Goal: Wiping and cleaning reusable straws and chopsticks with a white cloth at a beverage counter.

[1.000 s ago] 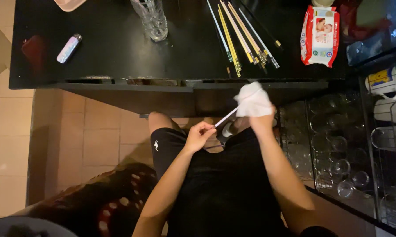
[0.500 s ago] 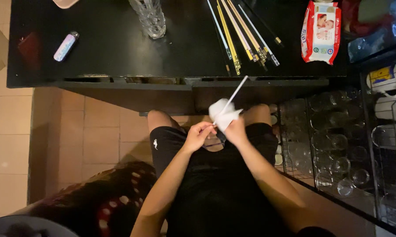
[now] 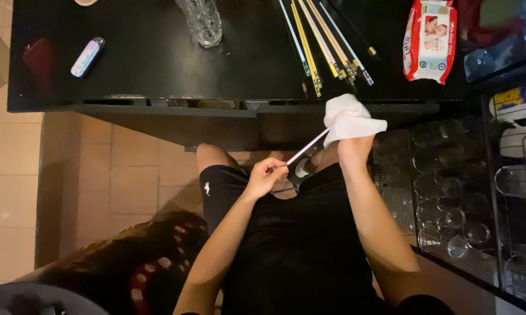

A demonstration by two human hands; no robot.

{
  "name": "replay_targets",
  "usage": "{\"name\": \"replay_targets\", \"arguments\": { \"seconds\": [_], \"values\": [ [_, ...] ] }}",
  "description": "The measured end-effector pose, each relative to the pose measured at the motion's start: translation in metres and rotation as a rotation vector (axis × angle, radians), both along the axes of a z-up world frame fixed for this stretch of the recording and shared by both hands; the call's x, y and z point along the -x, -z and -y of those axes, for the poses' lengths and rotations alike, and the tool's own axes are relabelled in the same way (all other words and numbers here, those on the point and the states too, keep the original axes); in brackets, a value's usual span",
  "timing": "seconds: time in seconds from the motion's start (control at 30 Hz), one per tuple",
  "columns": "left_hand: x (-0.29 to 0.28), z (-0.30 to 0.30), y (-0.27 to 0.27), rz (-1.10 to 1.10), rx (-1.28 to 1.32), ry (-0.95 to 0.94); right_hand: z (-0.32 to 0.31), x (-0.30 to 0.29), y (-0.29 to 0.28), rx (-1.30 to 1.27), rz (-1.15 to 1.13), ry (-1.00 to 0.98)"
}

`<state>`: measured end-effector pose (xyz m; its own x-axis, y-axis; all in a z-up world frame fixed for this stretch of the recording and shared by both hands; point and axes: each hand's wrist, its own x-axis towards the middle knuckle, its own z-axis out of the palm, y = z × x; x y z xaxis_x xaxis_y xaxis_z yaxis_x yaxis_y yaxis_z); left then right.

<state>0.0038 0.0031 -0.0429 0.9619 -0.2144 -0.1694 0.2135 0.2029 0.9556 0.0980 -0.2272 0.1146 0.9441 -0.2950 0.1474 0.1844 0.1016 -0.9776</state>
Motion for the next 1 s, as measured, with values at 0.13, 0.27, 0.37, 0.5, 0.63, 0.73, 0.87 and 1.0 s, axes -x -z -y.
{"name": "replay_targets", "arguments": {
  "seconds": [0.13,0.27,0.37,0.5,0.63,0.73,0.87,1.0],
  "values": [
    [0.003,-0.006,-0.017,0.010,0.009,0.018,-0.026,0.000,-0.033,-0.203,-0.084,-0.042],
    [0.003,-0.007,-0.023,0.013,-0.051,0.064,-0.029,0.029,0.040,0.344,-0.185,0.025],
    [0.003,-0.006,-0.012,0.030,0.035,0.063,-0.049,0.054,0.054,0.371,-0.073,-0.311],
    [0.002,-0.006,-0.004,0.060,0.006,0.005,-0.056,0.055,0.053,0.400,-0.116,-0.397],
    [0.001,-0.005,-0.017,0.086,-0.043,-0.056,-0.039,0.023,0.006,0.306,-0.128,-0.182],
    [0.002,-0.003,-0.016,0.036,-0.083,-0.087,-0.016,-0.004,-0.013,0.228,0.010,-0.075],
    [0.001,-0.003,-0.020,0.028,-0.061,-0.109,-0.007,-0.008,0.016,0.182,-0.036,0.085],
    [0.004,-0.007,-0.016,0.075,-0.154,-0.127,-0.027,0.013,0.038,0.313,-0.108,0.051]
  ]
}}
